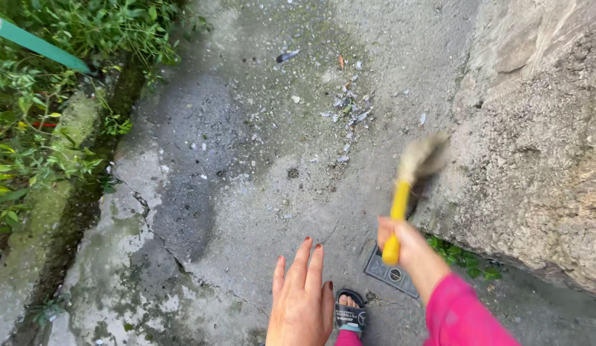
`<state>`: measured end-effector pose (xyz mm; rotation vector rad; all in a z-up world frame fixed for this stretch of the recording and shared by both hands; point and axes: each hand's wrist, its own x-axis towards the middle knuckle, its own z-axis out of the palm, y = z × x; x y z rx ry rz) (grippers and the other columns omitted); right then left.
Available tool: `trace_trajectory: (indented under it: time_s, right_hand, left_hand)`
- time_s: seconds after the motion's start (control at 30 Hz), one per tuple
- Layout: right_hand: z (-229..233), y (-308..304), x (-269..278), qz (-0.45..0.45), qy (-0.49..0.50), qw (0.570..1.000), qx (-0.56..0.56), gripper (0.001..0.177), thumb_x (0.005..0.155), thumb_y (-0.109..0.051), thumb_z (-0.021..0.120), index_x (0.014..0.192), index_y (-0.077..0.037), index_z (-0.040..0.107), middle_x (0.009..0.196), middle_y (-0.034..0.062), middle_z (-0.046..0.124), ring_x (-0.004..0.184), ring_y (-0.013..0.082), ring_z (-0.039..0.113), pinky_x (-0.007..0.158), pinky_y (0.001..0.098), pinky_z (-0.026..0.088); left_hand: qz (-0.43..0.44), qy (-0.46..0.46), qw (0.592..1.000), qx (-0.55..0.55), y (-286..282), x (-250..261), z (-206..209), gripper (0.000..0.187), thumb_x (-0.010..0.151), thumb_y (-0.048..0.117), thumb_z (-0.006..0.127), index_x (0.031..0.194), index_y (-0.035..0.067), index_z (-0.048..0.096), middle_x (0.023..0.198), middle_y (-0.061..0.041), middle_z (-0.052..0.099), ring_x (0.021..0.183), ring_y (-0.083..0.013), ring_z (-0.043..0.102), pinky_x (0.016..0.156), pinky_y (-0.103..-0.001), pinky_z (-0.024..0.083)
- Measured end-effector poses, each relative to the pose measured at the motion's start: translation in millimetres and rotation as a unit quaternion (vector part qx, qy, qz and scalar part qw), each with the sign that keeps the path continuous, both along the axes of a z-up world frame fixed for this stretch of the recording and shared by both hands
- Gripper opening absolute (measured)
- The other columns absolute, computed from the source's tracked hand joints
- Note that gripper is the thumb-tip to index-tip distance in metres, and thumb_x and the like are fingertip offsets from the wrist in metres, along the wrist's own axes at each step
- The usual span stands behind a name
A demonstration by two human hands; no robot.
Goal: The person sweeps debris on a concrete path and up a set of stone stairs using a hand broom.
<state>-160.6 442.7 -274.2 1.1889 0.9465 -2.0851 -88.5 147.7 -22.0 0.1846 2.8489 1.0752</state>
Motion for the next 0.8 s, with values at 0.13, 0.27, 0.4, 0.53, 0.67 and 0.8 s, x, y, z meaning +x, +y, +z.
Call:
trace_trajectory:
  time_s: [0.13,0.27,0.4,0.53,0.67,0.8]
  right_hand:
    - [17,43,-53,0.010,0.015,0.998,0.066,0.017,0.093,-0.012,0.066,0.085,-0.011,0.051,0.060,-0.0033,0.045,0.045,0.0080,0.040,0.040,0.0248,0.033]
    - [62,21,23,0.009,0.012,0.980,0.199,0.018,0.089,-0.012,0.066,0.083,-0.011,0.049,0.057,0.0005,0.044,0.042,0.0146,0.040,0.037,0.0323,0.033]
    - [50,-32,57,-0.043,-0.073,0.993,0.080,0.019,0.088,-0.012,0.066,0.081,-0.010,0.049,0.058,0.0002,0.044,0.045,0.0136,0.042,0.041,0.0309,0.037]
    - [9,-10,-34,-0.039,-0.056,0.997,-0.042,0.023,0.093,-0.010,0.066,0.080,-0.013,0.047,0.061,-0.0039,0.044,0.046,0.0074,0.041,0.042,0.0243,0.035]
    - [44,56,-58,-0.010,0.101,0.991,-0.082,0.024,0.099,-0.013,0.067,0.084,-0.012,0.048,0.060,-0.0047,0.044,0.042,0.0053,0.039,0.037,0.0229,0.034]
    - [128,41,17,0.052,-0.046,0.994,0.089,0.027,0.086,-0.004,0.059,0.112,-0.011,0.056,0.069,0.0004,0.057,0.049,0.0110,0.049,0.046,0.0293,0.044]
  left_hand:
    - [0.003,0.006,1.000,-0.001,25,-11,-6,0.067,0.080,0.011,0.071,0.142,-0.002,0.048,0.149,-0.025,0.046,0.136,-0.0373,0.049,0.113,-0.062,0.028]
    - [0.003,-0.005,1.000,0.000,42,-18,-11,0.068,0.078,0.011,0.071,0.141,-0.002,0.048,0.149,-0.025,0.046,0.137,-0.0376,0.048,0.112,-0.062,0.028]
    - [-0.018,-0.022,1.000,0.001,48,-26,-12,0.069,0.079,0.011,0.072,0.140,-0.006,0.047,0.147,-0.028,0.044,0.138,-0.0406,0.045,0.110,-0.064,0.026]
    - [0.010,-0.042,0.999,-0.008,59,-24,-10,0.066,0.080,0.011,0.071,0.141,-0.001,0.049,0.149,-0.025,0.046,0.137,-0.0369,0.047,0.112,-0.062,0.028]
    - [0.015,-0.033,0.999,-0.009,60,-23,-7,0.065,0.080,0.011,0.071,0.140,-0.002,0.050,0.149,-0.025,0.046,0.137,-0.0370,0.048,0.112,-0.061,0.028]
    - [0.012,-0.036,0.999,-0.007,55,-26,0,0.066,0.079,0.011,0.072,0.139,-0.002,0.050,0.148,-0.025,0.046,0.136,-0.0370,0.048,0.111,-0.062,0.028]
